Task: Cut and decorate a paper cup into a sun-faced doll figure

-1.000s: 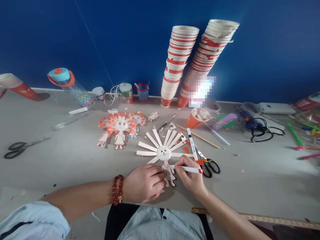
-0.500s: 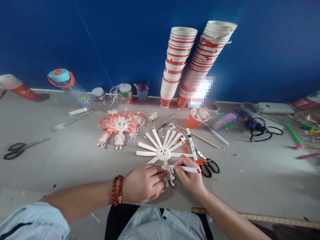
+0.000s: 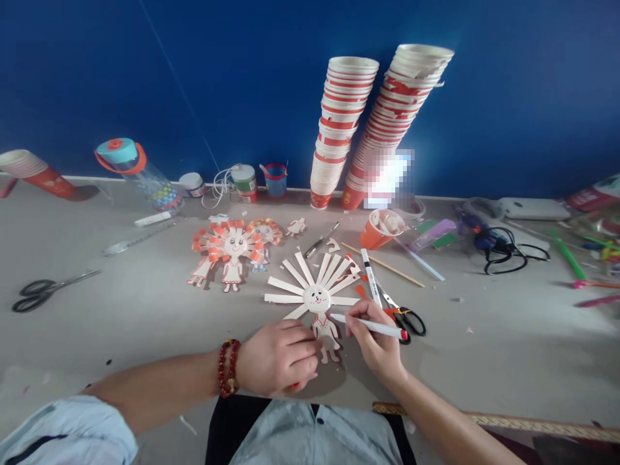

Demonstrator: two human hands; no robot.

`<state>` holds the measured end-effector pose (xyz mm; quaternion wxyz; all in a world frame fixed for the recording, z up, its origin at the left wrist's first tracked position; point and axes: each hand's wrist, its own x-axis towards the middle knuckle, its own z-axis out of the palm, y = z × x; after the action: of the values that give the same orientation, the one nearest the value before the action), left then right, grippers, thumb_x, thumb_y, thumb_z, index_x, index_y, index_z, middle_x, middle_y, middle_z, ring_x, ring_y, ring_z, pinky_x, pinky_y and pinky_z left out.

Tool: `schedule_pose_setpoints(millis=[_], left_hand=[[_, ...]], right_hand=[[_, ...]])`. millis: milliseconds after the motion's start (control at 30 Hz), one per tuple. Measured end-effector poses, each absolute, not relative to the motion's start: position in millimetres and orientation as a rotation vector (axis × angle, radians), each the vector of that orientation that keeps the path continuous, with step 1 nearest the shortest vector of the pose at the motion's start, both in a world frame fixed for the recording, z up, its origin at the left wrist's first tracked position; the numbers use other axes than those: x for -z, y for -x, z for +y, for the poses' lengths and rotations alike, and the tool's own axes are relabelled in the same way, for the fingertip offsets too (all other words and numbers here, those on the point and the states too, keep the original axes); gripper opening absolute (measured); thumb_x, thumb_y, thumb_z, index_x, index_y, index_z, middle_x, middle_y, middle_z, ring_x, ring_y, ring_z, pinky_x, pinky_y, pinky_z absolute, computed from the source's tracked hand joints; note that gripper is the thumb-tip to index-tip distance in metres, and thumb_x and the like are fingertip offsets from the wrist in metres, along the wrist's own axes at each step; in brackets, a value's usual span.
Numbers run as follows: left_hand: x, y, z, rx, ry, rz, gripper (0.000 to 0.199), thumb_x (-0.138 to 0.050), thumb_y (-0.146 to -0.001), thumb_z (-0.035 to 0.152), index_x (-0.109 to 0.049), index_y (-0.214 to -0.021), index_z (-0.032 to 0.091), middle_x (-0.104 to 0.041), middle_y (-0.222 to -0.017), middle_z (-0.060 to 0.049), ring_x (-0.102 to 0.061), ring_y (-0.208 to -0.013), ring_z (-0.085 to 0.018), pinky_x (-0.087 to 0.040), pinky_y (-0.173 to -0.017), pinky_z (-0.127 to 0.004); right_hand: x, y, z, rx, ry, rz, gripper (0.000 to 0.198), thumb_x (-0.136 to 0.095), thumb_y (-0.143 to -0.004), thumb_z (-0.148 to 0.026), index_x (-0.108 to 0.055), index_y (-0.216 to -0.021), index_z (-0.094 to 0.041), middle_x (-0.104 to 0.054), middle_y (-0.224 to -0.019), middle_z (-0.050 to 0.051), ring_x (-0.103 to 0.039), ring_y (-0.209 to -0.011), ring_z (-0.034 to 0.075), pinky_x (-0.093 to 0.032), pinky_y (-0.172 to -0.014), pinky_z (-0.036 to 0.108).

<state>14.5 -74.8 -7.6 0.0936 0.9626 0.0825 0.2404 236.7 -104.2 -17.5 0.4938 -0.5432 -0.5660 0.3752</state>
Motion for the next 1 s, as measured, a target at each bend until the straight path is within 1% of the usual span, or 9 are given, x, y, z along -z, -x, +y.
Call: schedule_pose_setpoints(millis=[133,233,300,400,500,600,767,900,1000], left_hand=[[1,-10,-72,-0.929,-2.795,0.162,0.012,-0.050,-0.087,0.021,-0.060,-0.087,0.014,-0.070,-0.087,-0.007,-0.059,-0.079,-0.018,-0.051,-0.075,-0.034],[1,-7,-70,-0.997,-2.796,0.121,0.012,-0.049,-0.087,0.022,-0.057,-0.081,0.015,-0.064,-0.069,-0.003,-0.054,-0.065,-0.015,-0.048,-0.065,-0.031],[4,-7,-68,-0.981,-2.832,0.125,0.016,-0.048,-0.089,0.023,-0.055,-0.077,0.016,-0.055,-0.058,0.000,-0.046,-0.056,-0.014,-0.041,-0.055,-0.029],[7,-8,-65,-0.879,-2.899,0.191,0.021,-0.045,-0.093,0.023,-0.052,-0.074,0.017,-0.048,-0.052,0.003,-0.040,-0.050,-0.013,-0.031,-0.048,-0.028],[10,-9,-62,-0.747,-2.942,0.217,0.019,-0.044,-0.094,0.021,-0.051,-0.077,0.018,-0.048,-0.053,0.003,-0.042,-0.051,-0.013,-0.030,-0.048,-0.029],[11,-8,-59,-0.631,-2.953,0.177,0.011,-0.044,-0.090,0.021,-0.054,-0.087,0.017,-0.052,-0.059,0.002,-0.046,-0.056,-0.015,-0.034,-0.052,-0.030],[13,-6,-58,-0.606,-2.981,0.112,0.015,-0.048,-0.086,0.024,-0.058,-0.092,0.014,-0.057,-0.072,-0.003,-0.050,-0.067,-0.018,-0.038,-0.059,-0.033],[14,-6,-57,-0.612,-2.981,0.132,0.018,-0.045,-0.087,0.020,-0.062,-0.088,0.015,-0.063,-0.082,-0.006,-0.052,-0.074,-0.018,-0.042,-0.065,-0.034],[14,-6,-56,-0.583,-2.974,0.159,0.021,-0.044,-0.090,0.021,-0.063,-0.094,0.015,-0.067,-0.096,-0.009,-0.054,-0.084,-0.019,-0.046,-0.071,-0.034]], right_hand=[[19,-239,-106,-0.936,1.276,-1.313,0.008,-0.054,-0.088,-0.022,-0.053,-0.081,-0.022,-0.055,-0.059,-0.004,-0.050,-0.051,0.013,-0.039,-0.048,0.024],[21,-240,-107,-0.941,1.263,-1.270,0.005,-0.056,-0.089,-0.023,-0.053,-0.085,-0.022,-0.056,-0.059,-0.004,-0.052,-0.052,0.014,-0.040,-0.049,0.024],[22,-242,-107,-0.941,1.260,-1.265,0.006,-0.058,-0.089,-0.023,-0.053,-0.086,-0.022,-0.057,-0.060,-0.003,-0.053,-0.052,0.014,-0.040,-0.049,0.024],[21,-243,-106,-0.936,1.263,-1.274,0.008,-0.058,-0.089,-0.024,-0.053,-0.084,-0.022,-0.058,-0.060,-0.003,-0.053,-0.052,0.014,-0.040,-0.049,0.024],[19,-245,-104,-0.946,1.293,-1.313,0.009,-0.058,-0.089,-0.027,-0.054,-0.084,-0.021,-0.058,-0.061,-0.002,-0.053,-0.053,0.014,-0.040,-0.049,0.024],[15,-248,-104,-1.004,1.341,-1.412,0.011,-0.059,-0.090,-0.030,-0.057,-0.085,-0.020,-0.060,-0.064,-0.001,-0.055,-0.055,0.015,-0.041,-0.050,0.024],[11,-254,-109,-1.003,1.367,-1.566,0.014,-0.057,-0.090,-0.031,-0.060,-0.083,-0.020,-0.060,-0.069,0.001,-0.055,-0.060,0.016,-0.042,-0.053,0.025],[12,-257,-117,-0.936,1.358,-1.581,0.013,-0.057,-0.088,-0.029,-0.058,-0.078,-0.020,-0.057,-0.065,0.000,-0.050,-0.055,0.015,-0.040,-0.051,0.025],[12,-255,-122,-1.024,1.293,-1.568,0.013,-0.053,-0.088,-0.027,-0.056,-0.076,-0.021,-0.054,-0.062,-0.001,-0.048,-0.052,0.014,-0.038,-0.047,0.024]])
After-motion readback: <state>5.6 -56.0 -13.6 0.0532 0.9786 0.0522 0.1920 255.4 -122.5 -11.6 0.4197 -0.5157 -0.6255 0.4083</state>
